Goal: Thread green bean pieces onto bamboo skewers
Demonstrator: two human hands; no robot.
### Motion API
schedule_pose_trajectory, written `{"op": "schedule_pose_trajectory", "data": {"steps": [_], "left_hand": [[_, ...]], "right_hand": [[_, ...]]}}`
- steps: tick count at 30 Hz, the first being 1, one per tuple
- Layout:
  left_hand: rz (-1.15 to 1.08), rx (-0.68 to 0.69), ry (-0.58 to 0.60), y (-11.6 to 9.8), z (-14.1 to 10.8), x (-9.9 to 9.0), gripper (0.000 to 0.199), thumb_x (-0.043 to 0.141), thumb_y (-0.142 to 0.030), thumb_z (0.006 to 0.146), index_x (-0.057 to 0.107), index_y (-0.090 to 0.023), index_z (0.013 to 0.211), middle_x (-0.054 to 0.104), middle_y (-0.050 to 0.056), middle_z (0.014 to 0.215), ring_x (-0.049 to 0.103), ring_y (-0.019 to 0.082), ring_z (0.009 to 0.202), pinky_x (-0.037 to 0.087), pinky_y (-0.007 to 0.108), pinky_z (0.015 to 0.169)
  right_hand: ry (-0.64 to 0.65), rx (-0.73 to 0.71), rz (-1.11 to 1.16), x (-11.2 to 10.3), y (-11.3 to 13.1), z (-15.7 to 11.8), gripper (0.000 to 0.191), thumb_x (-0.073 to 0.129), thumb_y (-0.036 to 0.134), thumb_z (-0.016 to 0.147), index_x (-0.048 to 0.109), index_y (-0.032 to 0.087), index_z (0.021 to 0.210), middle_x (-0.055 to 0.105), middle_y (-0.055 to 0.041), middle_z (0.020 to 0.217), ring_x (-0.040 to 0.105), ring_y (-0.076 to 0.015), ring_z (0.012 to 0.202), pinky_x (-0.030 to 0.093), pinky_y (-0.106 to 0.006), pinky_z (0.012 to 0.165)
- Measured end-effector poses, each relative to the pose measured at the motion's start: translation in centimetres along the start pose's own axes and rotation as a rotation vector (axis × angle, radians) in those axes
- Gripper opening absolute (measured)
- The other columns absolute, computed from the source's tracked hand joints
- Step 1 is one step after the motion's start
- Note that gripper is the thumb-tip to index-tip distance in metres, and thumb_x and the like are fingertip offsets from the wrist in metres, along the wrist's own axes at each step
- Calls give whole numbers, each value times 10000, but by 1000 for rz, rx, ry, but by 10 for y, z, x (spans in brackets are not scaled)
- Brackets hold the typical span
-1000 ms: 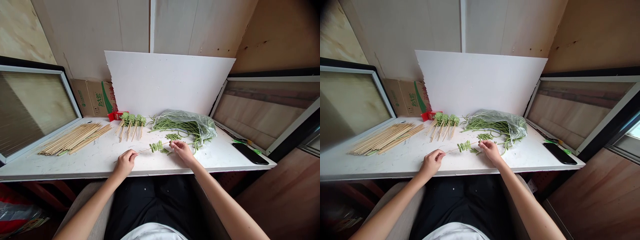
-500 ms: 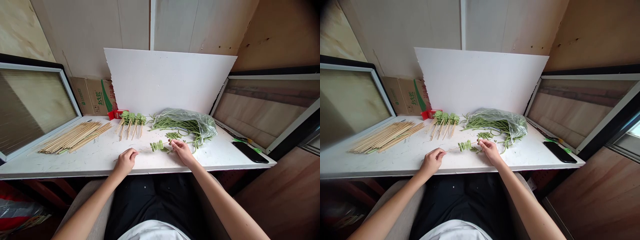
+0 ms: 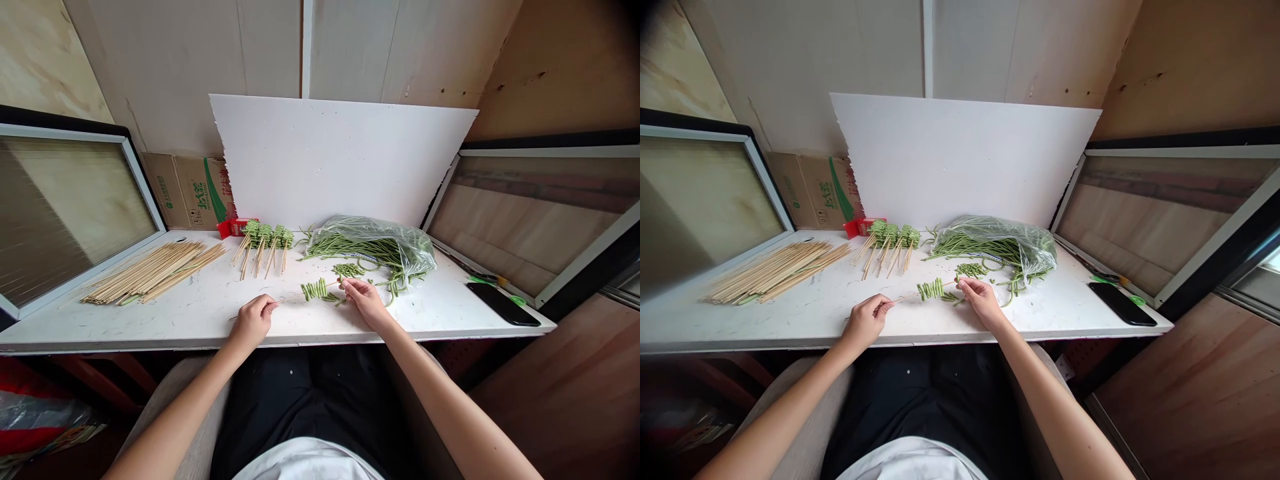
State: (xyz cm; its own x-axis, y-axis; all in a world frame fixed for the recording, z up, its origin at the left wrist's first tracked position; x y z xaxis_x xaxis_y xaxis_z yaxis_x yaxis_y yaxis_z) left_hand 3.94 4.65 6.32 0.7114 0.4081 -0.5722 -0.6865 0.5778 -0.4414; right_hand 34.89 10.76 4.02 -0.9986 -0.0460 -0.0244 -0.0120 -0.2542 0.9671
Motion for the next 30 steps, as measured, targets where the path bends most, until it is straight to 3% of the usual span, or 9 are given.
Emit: {"op": "schedule_pose_trajectory", "data": {"steps": [9, 15, 30], "left_hand": [[-6, -2, 3, 0, 0, 0, 197, 555, -238, 989, 647, -219, 816, 706, 14, 753, 633, 168, 662, 440, 269, 649], [-4, 6, 12, -1, -1, 1, 205, 541, -219, 989, 644, -221, 812, 697, 14, 752, 633, 171, 677, 444, 275, 660], [27, 18, 46, 2, -2, 5, 232, 503, -212, 1005, 614, -222, 802, 690, 14, 763, 630, 170, 692, 441, 278, 657]], "right_hand": [[9, 4, -71, 0, 0, -1, 513, 715, 668, 834, 799, 209, 1045, 753, -86, 1042, 594, -186, 774, 454, -299, 698], [33, 0, -56, 2, 3, -2, 452, 720, 635, 850, 795, 218, 1007, 743, -61, 994, 565, -168, 747, 444, -291, 697], [26, 8, -79, 6, 7, -4, 484, 743, 670, 808, 781, 197, 901, 763, -82, 985, 641, -223, 863, 463, -305, 741]]}}
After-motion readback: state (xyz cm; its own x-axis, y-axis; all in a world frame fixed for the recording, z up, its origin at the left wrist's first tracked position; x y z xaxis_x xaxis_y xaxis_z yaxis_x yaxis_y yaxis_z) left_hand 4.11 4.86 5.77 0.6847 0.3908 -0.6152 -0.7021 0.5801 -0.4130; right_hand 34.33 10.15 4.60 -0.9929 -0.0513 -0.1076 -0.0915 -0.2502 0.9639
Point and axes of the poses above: each hand's wrist, its own z-axis towards the middle knuckle, its own x-axis out of the palm, y = z × x, the point moved 10 cm from there along z, towards the middle knuckle
